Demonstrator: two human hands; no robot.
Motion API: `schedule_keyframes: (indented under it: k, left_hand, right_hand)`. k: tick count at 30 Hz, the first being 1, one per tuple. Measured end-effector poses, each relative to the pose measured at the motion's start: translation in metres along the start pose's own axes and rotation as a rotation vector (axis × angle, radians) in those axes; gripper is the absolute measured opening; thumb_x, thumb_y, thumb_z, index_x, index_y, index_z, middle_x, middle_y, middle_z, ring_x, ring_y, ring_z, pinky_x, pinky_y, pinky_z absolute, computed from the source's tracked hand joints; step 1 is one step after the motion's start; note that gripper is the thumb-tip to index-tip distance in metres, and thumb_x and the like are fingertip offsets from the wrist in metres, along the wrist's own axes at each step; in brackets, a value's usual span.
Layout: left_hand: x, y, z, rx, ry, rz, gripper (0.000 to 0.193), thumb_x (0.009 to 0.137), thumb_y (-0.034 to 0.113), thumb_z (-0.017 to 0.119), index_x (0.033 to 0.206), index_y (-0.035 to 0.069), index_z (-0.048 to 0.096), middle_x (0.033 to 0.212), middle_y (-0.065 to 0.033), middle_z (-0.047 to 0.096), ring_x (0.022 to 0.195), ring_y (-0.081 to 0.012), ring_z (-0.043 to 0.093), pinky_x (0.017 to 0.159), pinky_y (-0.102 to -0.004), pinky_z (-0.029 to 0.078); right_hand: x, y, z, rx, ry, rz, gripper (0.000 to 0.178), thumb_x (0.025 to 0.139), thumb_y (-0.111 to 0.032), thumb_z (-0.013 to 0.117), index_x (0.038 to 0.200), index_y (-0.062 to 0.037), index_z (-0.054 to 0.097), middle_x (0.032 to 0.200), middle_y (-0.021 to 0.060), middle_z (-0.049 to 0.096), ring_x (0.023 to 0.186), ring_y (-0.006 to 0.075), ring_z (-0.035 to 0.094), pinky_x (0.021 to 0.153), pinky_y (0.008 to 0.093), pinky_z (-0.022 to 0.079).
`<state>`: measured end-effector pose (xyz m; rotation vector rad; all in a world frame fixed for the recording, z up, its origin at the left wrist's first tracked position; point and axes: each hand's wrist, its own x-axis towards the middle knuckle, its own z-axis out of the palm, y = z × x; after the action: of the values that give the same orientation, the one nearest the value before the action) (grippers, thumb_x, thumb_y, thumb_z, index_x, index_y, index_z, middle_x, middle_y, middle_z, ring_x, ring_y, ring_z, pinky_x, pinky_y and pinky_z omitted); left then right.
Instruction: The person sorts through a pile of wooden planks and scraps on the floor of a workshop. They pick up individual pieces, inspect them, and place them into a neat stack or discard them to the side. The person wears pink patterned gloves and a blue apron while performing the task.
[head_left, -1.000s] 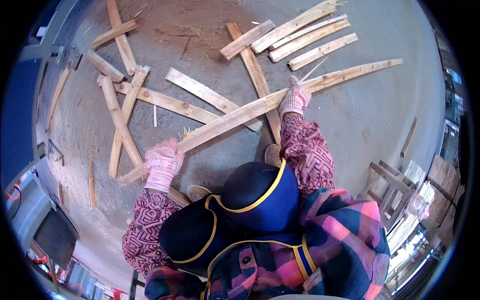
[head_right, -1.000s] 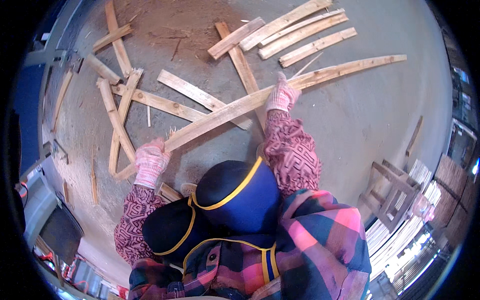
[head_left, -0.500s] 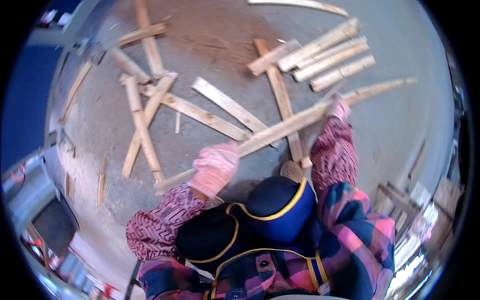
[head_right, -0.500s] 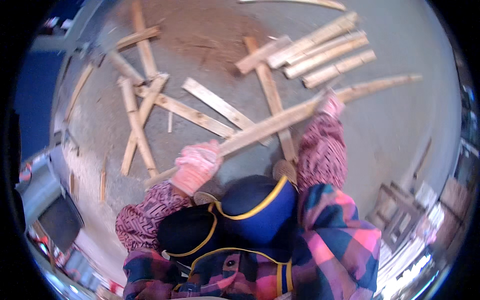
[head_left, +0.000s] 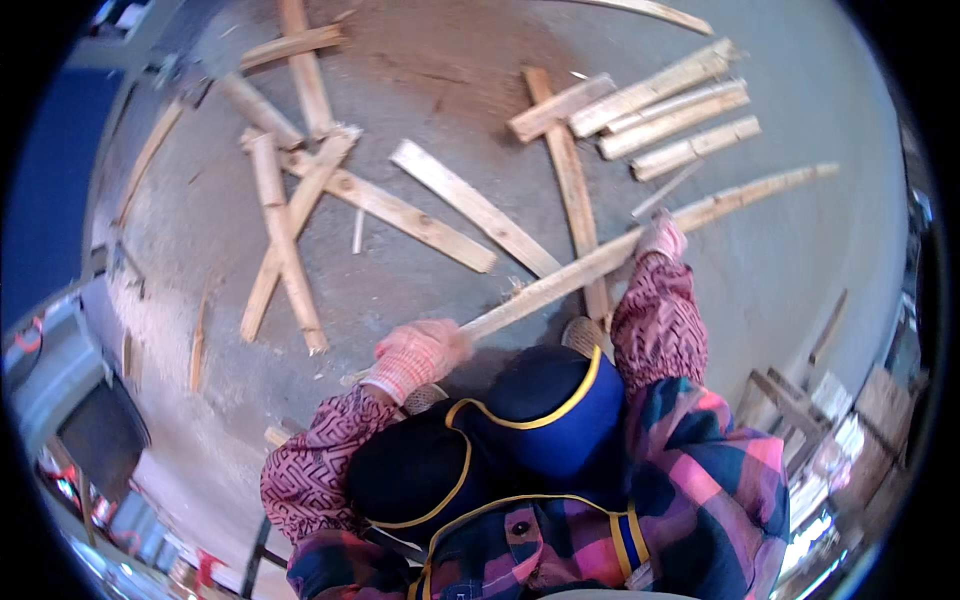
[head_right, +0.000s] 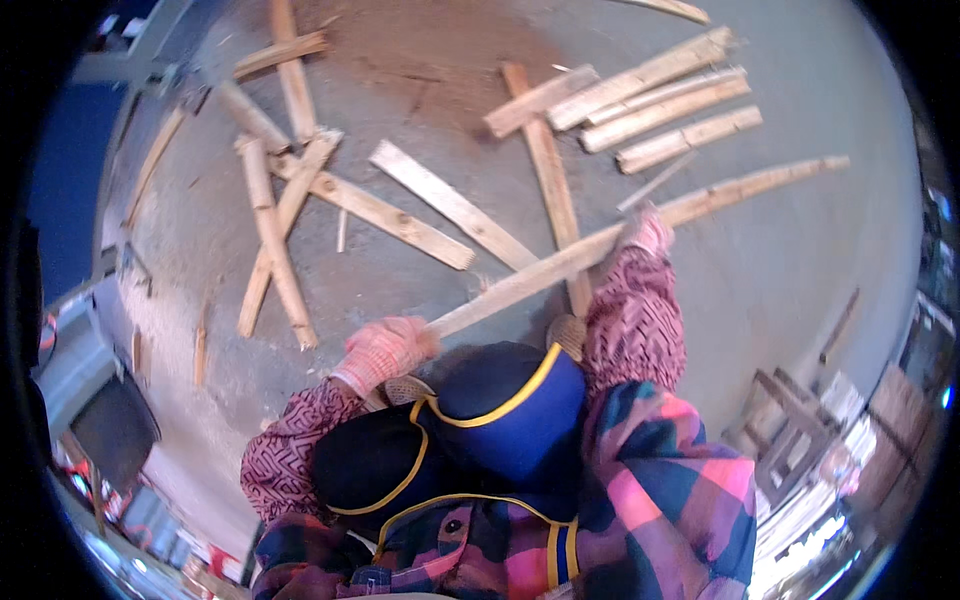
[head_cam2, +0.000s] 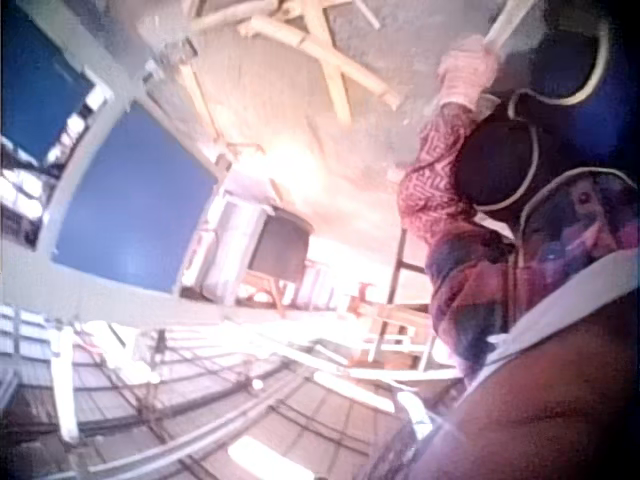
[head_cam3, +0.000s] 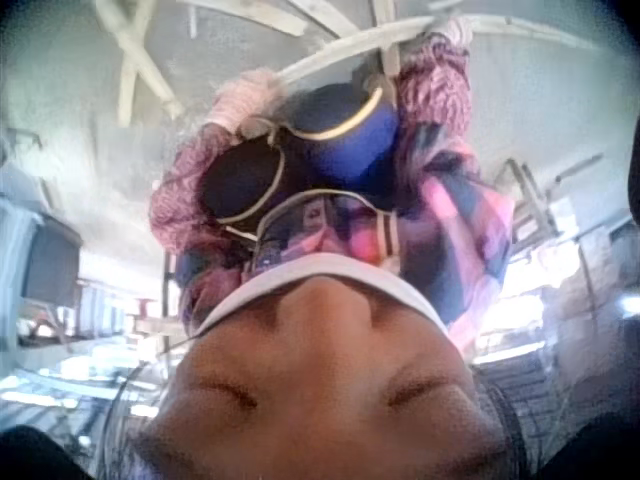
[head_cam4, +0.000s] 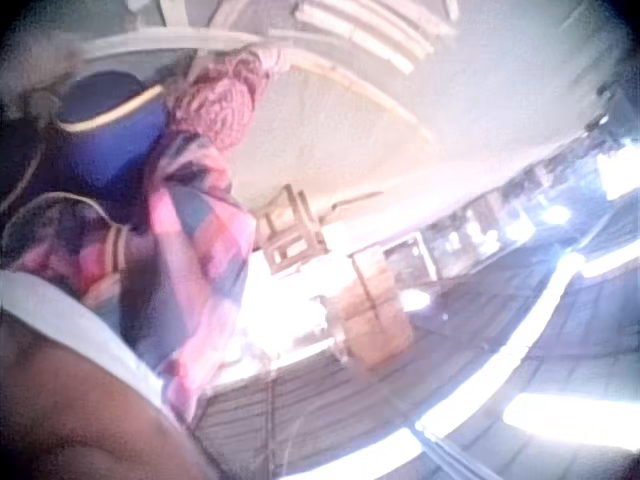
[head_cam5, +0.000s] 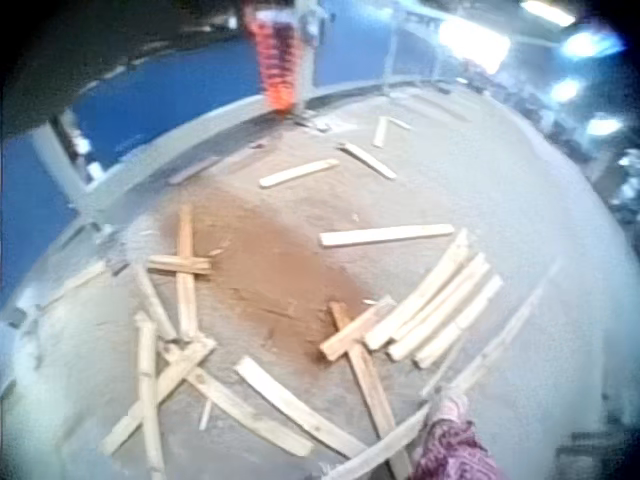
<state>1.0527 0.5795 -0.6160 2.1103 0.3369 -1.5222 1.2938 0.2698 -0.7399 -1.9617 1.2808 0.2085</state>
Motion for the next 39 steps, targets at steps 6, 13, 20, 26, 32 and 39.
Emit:
schedule_keyframes:
  k: [6,13,20,26,32,39]
  left_hand:
    - [-0.032,0.015,-0.021,0.117,0.128,0.06,0.041,0.089,0.046,0.055,0.107,0.009,0.061,0.104,-0.0179,0.068,0.098,-0.0355,0.065,0.084,-0.0483,0.051]
    - [0.07,-0.113,0.042,0.347,0.55,0.182,0.027,0.084,0.035,0.061,0.099,0.013,0.062,0.079,-0.0113,0.065,0.079,-0.0313,0.066,0.069,-0.0464,0.051]
    - [0.06,-0.103,0.026,0.524,0.722,0.27,0.029,0.077,0.029,0.066,0.103,0.016,0.061,0.084,-0.0093,0.065,0.08,-0.0313,0.065,0.067,-0.0445,0.05]
    - [-0.038,-0.078,-0.054,0.237,0.396,-0.053,0.032,0.089,0.038,0.056,0.112,0.017,0.065,0.102,-0.0142,0.069,0.091,-0.0329,0.068,0.078,-0.0458,0.053]
    - [-0.025,-0.068,-0.153,0.159,1.167,-0.16,0.058,0.083,0.039,0.064,0.135,0.015,0.052,0.098,-0.0188,0.068,0.087,-0.0372,0.067,0.075,-0.0465,0.053]
    - [-0.005,0.107,-0.234,-0.331,1.082,0.81,0.064,0.086,0.039,0.069,0.138,0.008,0.048,0.132,-0.0139,0.057,0.123,-0.0262,0.054,0.104,-0.0356,0.044]
  right_hand:
    - [0.04,0.032,0.058,-0.412,0.162,-0.269,0.055,0.067,-0.032,0.081,0.11,-0.002,0.064,0.1,0.014,0.069,0.095,0.0271,0.067,0.083,0.0357,0.055]
    - [-0.029,0.035,-0.004,-0.75,-0.01,-0.792,0.033,0.065,-0.01,0.08,0.092,-0.0047,0.063,0.086,0.0098,0.068,0.082,0.0243,0.067,0.068,0.0349,0.053]
    - [-0.041,0.058,-0.039,0.774,-0.336,0.236,0.035,0.084,-0.018,0.047,0.116,-0.0059,0.055,0.086,0.0111,0.051,0.065,0.0266,0.051,0.058,0.0458,0.046]
    - [0.005,0.079,-0.057,0.682,-0.194,0.158,0.009,0.077,-0.013,0.061,0.078,-0.0127,0.052,0.073,0.0059,0.047,0.059,0.0275,0.056,0.047,0.0391,0.05]
    - [-0.029,0.082,-0.053,0.595,-0.212,0.215,0.01,0.078,-0.013,0.063,0.081,-0.0108,0.054,0.077,0.0065,0.049,0.063,0.0257,0.056,0.051,0.0396,0.052]
    - [-0.031,0.08,-0.076,0.668,-0.514,0.146,0.034,0.092,-0.03,0.059,0.111,-0.0029,0.054,0.101,0.0151,0.062,0.091,0.0256,0.064,0.073,0.0406,0.054]
